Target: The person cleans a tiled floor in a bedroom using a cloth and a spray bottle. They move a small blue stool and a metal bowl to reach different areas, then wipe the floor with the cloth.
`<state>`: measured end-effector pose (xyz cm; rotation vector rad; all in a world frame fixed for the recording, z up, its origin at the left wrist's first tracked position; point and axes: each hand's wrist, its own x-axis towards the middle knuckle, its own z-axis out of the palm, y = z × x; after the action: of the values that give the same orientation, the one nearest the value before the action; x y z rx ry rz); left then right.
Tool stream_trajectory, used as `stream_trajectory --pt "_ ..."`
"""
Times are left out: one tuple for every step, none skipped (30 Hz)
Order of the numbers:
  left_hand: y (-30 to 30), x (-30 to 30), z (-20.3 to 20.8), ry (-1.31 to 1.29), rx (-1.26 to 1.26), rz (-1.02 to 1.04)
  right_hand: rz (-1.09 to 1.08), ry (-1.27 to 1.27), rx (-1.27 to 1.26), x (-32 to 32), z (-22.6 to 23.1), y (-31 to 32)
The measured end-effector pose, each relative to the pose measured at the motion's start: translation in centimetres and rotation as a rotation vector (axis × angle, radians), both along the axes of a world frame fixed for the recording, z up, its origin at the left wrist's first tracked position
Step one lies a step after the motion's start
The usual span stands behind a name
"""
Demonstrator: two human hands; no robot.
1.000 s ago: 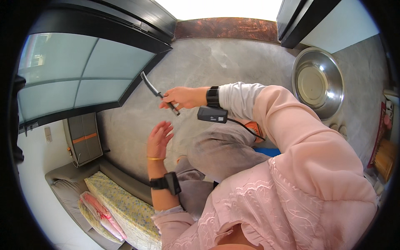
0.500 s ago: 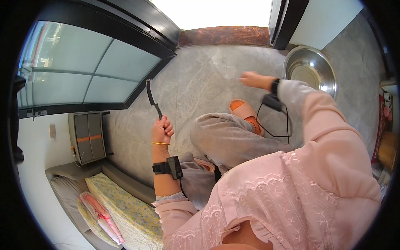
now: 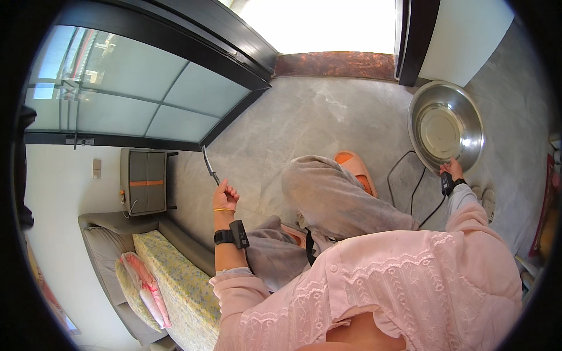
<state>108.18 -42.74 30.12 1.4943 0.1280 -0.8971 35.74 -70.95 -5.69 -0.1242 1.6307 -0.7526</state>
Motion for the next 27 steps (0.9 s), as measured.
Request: stream_trajectory --pt "0.4 0.0 -0.1 0.005 -0.007 0.017 -0.029 -0.022 -0.005 -0.4 -1.4 -0.3" --pt "0.8 0.1 -0.1 0.006 -0.001 0.048 0.411 0.292 -0.152 -0.8 -2.0 -0.4" --pt "1.1 0.2 -0.1 0.0 -0.001 0.079 0.834 0.606 -0.263 -1.2 -2.1 -0.2" --pt "1.4 0.2 -0.2 -0.003 -0.007 0.085 1.235 0.959 -0.292 -1.5 -1.6 -0.1" --pt "1.7 0.1 -0.3 -0.012 -0.016 0.093 1.333 1.249 -0.248 -1.4 -0.9 0.5" --pt "2.0 -0.1 -0.4 -0.029 -0.017 0.107 1.325 1.23 -0.104 -1.3 0.1 0.7" --pt "2.3 -0.2 -0.5 -0.034 -0.009 0.109 1.375 1.328 -0.027 -1.2 1.1 1.3" --pt "2.5 -0.4 -0.6 -0.048 0.008 0.116 1.403 1.318 0.106 -1.1 1.8 1.4" --pt "2.7 -0.5 -0.7 -0.045 0.007 0.126 1.263 1.309 0.123 -1.3 2.3 1.7" --pt "2.9 -0.6 -0.7 -0.051 0.007 0.128 1.25 1.302 0.126 -1.4 2.2 1.7" --pt "3.1 -0.6 -0.7 -0.039 -0.009 0.133 1.224 1.309 0.125 -2.1 1.8 1.6" --pt "3.3 -0.6 -0.7 -0.04 -0.018 0.134 1.198 1.315 0.124 -3.0 0.9 1.5" --pt "3.5 -0.6 -0.6 -0.023 -0.016 0.145 1.21 1.261 0.093 -4.1 -0.3 1.2" --pt "3.6 -0.6 -0.6 -0.021 -0.013 0.149 1.22 1.205 0.064 -5.5 -1.9 0.9" --pt "3.6 -0.5 -0.5 -0.028 -0.003 0.157 1.229 1.148 0.036 -6.9 -3.4 0.7" --pt "3.6 -0.4 -0.5 -0.023 -0.016 0.153 1.158 0.993 -0.174 -8.4 -4.7 1.0" --pt "3.6 -0.4 -0.5 -0.024 -0.012 0.156 0.724 0.555 -0.127 -8.7 -6.5 1.0" --pt "3.7 -0.4 -0.5 -0.031 0.005 0.168 0.29 0.12 -0.075 -8.8 -7.7 0.9" --pt "3.6 -0.4 -0.5 -0.019 -0.005 0.162 0.244 0.124 -0.078 -9.2 -8.3 1.2" --pt "3.6 -0.5 -0.5 -0.017 -0.006 0.163 0.197 0.126 -0.082 -9.1 -8.8 1.4" --pt "3.5 -0.5 -0.4 -0.02 0.009 0.176 0.148 0.123 -0.09 -8.7 -8.9 1.6" --pt "3.5 -0.5 -0.4 -0.021 -0.007 0.163 0.099 0.118 -0.1 -8.1 -8.7 1.7" --pt "3.5 -0.6 -0.3 -0.021 -0.001 0.165 0.051 0.114 -0.108 -7.4 -8.3 1.9" --pt "3.5 -0.7 -0.3 -0.029 0.008 0.162 -0.023 0.146 -0.093 -6.8 -7.8 1.9" --pt "3.6 -0.7 -0.2 -0.015 0.004 0.175 -0.041 0.053 -0.12 -6.2 -7.2 2.1" --pt "3.6 -0.7 -0.1 -0.011 0.002 0.182 -0.024 -0.071 -0.131 -5.6 -6.6 2.0" --pt "3.7 -0.6 -0.1 -0.013 0.005 0.19 -0.05 -0.129 -0.097 -5.2 -6.1 2.1"
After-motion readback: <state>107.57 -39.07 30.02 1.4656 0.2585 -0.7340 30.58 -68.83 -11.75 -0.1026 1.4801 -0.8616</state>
